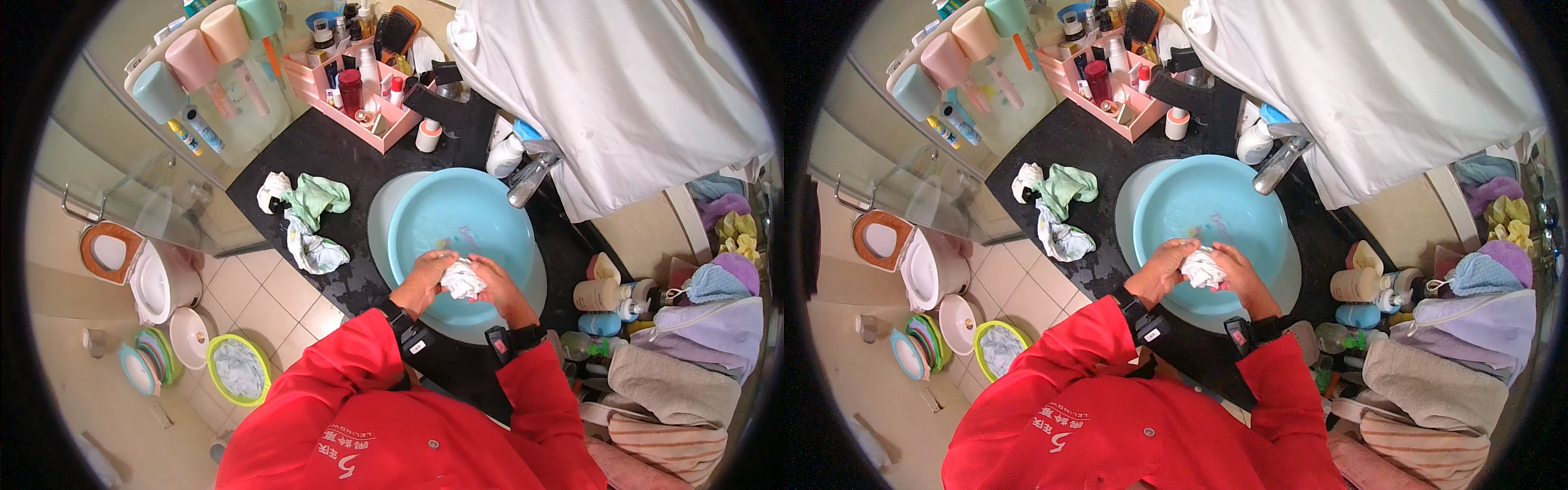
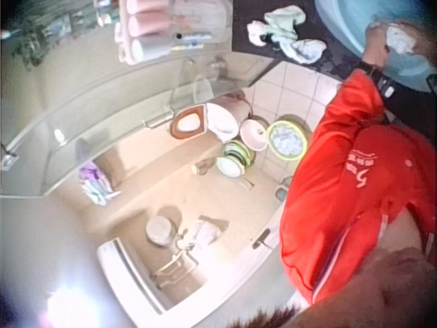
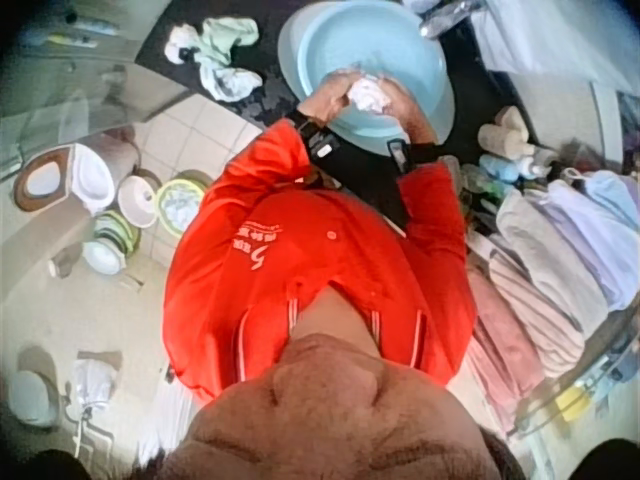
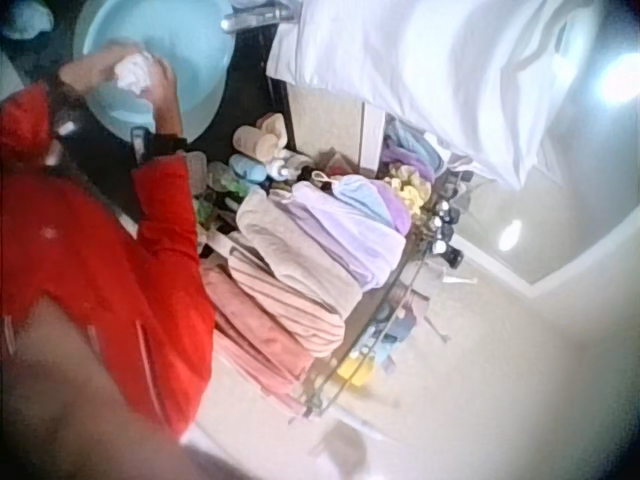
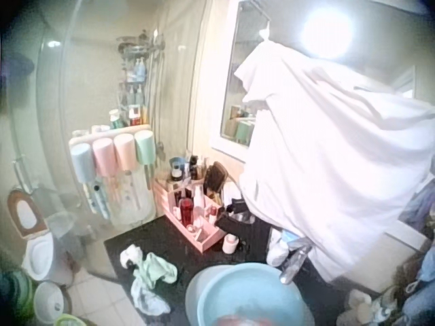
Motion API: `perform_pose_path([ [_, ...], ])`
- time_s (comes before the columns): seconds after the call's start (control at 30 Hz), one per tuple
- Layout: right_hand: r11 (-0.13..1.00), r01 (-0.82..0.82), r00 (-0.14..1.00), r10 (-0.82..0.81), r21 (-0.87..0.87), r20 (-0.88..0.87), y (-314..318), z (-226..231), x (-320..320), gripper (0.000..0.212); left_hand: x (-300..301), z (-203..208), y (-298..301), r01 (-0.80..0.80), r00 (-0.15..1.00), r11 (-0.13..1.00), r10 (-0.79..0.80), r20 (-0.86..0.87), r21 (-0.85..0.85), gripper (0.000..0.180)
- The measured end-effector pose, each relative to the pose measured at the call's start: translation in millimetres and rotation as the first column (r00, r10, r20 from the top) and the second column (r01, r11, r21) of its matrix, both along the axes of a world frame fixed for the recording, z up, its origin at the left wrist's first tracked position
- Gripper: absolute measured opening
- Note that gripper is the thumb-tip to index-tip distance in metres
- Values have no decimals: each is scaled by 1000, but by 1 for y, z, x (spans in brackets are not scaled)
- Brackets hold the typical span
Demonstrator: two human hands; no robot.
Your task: The person washes small pieces of cloth by hand in a blue basin under running tap water. They repeatedly submerge, rub, and wring the items, then place them aside on the counter.
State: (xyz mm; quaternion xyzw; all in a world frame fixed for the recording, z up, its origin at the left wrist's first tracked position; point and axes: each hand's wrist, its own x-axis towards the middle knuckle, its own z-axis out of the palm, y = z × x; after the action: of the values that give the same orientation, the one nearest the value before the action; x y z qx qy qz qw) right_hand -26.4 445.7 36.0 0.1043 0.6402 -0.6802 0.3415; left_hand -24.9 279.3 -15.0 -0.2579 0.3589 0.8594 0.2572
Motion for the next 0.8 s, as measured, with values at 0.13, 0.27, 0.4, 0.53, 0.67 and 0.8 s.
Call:
perform_pose_path([
  [0.13,997,-82,992,82,-12,95,-2,3,0,51,-1,6,-5,-89,995,996,87,-55,-32,38],
  [0.27,980,-184,976,191,-76,101,-3,5,0,55,-2,11,-14,-136,988,989,131,-79,-56,47],
  [0.4,985,-169,986,168,-35,-12,-7,11,-3,49,-1,10,-20,-165,984,985,161,-80,-52,48],
  [0.53,952,-114,991,87,-285,-105,-15,24,-8,45,-1,11,-28,-174,983,974,162,-89,-148,47],
  [0.67,989,13,964,26,148,-264,-25,34,-17,40,0,22,-34,17,993,990,-1,-118,138,57],
  [0.8,976,147,905,-66,163,-419,-35,34,-20,39,5,35,-30,1,995,996,-9,95,86,86],
])
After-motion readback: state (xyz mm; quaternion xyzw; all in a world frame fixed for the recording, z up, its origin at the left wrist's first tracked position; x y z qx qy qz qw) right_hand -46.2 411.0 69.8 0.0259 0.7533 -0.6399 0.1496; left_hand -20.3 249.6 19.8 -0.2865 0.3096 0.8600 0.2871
